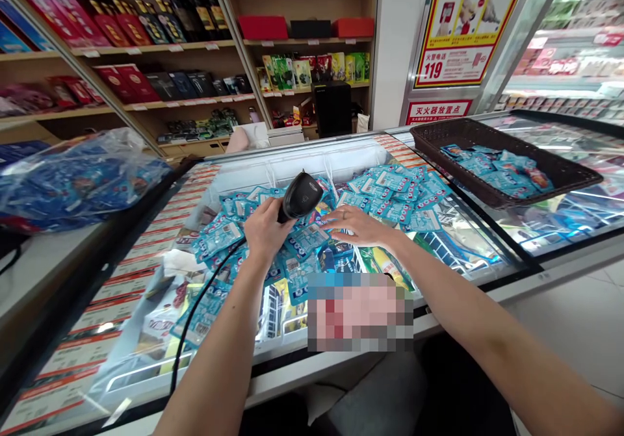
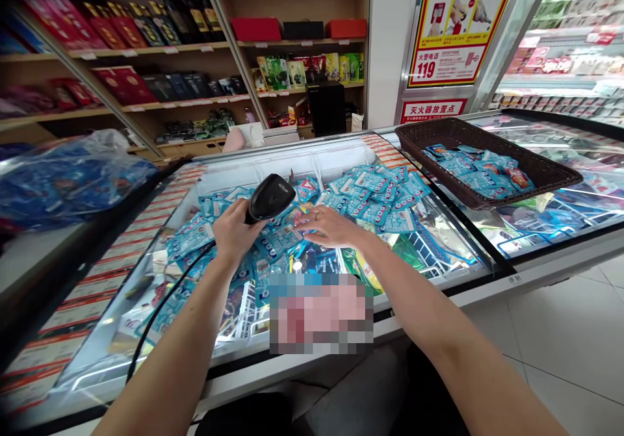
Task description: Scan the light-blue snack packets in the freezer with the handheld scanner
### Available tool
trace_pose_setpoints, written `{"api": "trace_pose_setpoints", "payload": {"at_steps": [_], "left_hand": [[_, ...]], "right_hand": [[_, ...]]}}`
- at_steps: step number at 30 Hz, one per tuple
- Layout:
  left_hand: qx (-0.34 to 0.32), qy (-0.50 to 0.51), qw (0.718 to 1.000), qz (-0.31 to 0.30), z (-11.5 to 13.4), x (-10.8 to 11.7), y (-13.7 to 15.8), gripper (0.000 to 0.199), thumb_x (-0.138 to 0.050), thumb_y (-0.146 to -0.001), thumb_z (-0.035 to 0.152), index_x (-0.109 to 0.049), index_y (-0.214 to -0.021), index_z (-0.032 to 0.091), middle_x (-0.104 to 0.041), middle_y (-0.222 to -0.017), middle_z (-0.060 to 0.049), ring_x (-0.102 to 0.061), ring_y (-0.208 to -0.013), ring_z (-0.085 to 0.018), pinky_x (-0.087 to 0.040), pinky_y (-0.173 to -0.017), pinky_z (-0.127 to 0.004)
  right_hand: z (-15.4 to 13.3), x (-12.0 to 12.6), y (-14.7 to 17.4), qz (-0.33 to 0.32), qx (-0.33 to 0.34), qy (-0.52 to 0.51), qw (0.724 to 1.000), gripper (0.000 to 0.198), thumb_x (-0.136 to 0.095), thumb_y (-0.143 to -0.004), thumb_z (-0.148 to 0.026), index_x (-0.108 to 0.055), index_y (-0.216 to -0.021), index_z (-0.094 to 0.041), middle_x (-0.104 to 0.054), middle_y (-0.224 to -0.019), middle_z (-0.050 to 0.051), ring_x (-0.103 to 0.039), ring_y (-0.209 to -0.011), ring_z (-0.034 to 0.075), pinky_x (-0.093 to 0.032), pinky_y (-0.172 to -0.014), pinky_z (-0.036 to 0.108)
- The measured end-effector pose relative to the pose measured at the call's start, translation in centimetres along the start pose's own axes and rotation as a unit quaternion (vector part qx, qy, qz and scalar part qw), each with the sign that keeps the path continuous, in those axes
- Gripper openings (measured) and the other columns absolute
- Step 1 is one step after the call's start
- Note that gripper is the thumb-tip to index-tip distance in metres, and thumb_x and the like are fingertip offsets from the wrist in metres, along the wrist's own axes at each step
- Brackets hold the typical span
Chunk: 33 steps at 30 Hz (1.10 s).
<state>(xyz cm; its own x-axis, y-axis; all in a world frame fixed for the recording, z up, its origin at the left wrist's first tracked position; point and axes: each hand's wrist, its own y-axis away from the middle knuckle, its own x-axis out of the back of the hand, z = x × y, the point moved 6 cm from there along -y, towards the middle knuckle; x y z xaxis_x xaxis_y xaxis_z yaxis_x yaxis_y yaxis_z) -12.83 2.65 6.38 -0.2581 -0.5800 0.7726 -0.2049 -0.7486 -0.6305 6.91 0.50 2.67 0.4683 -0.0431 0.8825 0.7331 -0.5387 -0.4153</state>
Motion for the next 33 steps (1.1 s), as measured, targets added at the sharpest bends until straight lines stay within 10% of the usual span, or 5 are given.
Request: {"api": "trace_pose_setpoints", "payload": {"at_steps": [13, 26, 33], "left_hand": [[0.004, 0.018, 1.0, -0.006, 1.2, 0.7, -0.8, 0.037, -0.051, -0.077, 0.053, -0.059, -0.095, 0.021, -0.063, -0.088, -0.004, -0.059, -0.084, -0.02, -0.037, -0.063, -0.026], [-0.043, 0.01, 0.999, -0.029, 1.1, -0.3, 1.1, 0.034, -0.051, -0.078, 0.04, -0.059, -0.106, 0.023, -0.064, -0.097, -0.004, -0.059, -0.093, -0.021, -0.038, -0.066, -0.027], [-0.027, 0.01, 0.999, -0.023, 0.5, 0.2, 1.2, 0.037, -0.051, -0.078, 0.044, -0.058, -0.107, 0.023, -0.063, -0.095, -0.004, -0.058, -0.091, -0.02, -0.038, -0.066, -0.027]], "right_hand": [[4.3, 0.9, 1.4, 0.067, -0.185, 0.075, 0.977, 0.038, -0.05, -0.081, -0.059, -0.062, -0.091, -0.024, -0.065, -0.093, 0.005, -0.054, -0.101, 0.022, -0.04, -0.091, 0.04], [5.9, 0.8, 1.7, 0.055, -0.204, 0.046, 0.976, 0.031, -0.05, -0.088, -0.037, -0.057, -0.116, -0.027, -0.062, -0.113, 0.002, -0.052, -0.108, 0.02, -0.038, -0.096, 0.039], [4.4, 0.2, 1.4, 0.083, -0.261, 0.091, 0.957, 0.065, -0.053, -0.072, -0.068, -0.054, -0.116, -0.02, -0.054, -0.12, 0.012, -0.041, -0.119, 0.03, -0.035, -0.1, 0.048]]}}
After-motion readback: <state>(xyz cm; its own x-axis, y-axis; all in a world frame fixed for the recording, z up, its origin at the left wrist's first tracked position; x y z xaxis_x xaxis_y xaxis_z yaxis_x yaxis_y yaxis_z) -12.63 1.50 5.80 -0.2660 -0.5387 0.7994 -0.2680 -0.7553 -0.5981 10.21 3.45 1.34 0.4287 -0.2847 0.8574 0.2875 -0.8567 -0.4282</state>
